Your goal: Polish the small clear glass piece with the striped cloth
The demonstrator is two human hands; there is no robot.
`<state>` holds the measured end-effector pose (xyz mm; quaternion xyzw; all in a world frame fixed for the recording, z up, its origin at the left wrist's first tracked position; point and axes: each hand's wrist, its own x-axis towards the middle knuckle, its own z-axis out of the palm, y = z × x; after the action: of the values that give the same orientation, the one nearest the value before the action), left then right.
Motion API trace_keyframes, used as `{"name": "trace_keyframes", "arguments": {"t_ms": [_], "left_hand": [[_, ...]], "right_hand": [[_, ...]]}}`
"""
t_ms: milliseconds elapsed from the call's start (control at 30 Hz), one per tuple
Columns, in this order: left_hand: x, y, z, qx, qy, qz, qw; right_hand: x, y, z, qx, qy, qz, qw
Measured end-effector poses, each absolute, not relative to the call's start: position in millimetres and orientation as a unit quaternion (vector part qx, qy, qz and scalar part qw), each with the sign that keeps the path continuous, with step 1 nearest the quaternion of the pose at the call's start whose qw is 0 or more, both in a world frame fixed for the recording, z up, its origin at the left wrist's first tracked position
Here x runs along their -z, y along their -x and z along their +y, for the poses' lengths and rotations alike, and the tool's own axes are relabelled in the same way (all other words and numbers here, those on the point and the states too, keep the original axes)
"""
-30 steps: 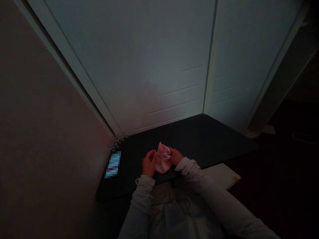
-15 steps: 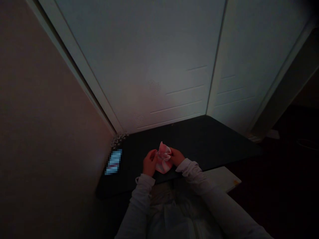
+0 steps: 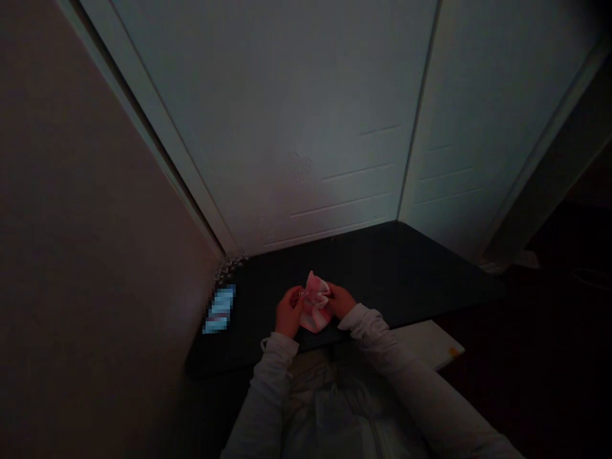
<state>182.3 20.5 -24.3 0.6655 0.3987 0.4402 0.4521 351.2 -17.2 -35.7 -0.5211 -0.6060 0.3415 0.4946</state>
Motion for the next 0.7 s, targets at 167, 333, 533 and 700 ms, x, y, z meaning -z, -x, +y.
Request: {"name": "trace_keyframes", "arguments": {"t_ms": [167,333,533,700], "left_hand": [[23.1,-181.9,20.0,-0.437,-0.667,0.398,0.453],[23.7,-181.6,21.0,-0.437,-0.663,0.403,0.454],[23.6,-182.5,20.9,-0.442,-0.655,0.406,0.46],[21.6,-182.0,19.7,-0.448,-0.652,0.402,0.461]], "right_hand": [[35.9,-351.6,-17.0,-0.34,0.522,-0.605,0.496],[36.9,-351.0,-16.4,-0.344,0.523,-0.601,0.497],[38.0,-350.3,-15.9,-0.349,0.52,-0.6,0.497],[37.9,-349.8,-15.5,-0.345,0.52,-0.6,0.5]]}}
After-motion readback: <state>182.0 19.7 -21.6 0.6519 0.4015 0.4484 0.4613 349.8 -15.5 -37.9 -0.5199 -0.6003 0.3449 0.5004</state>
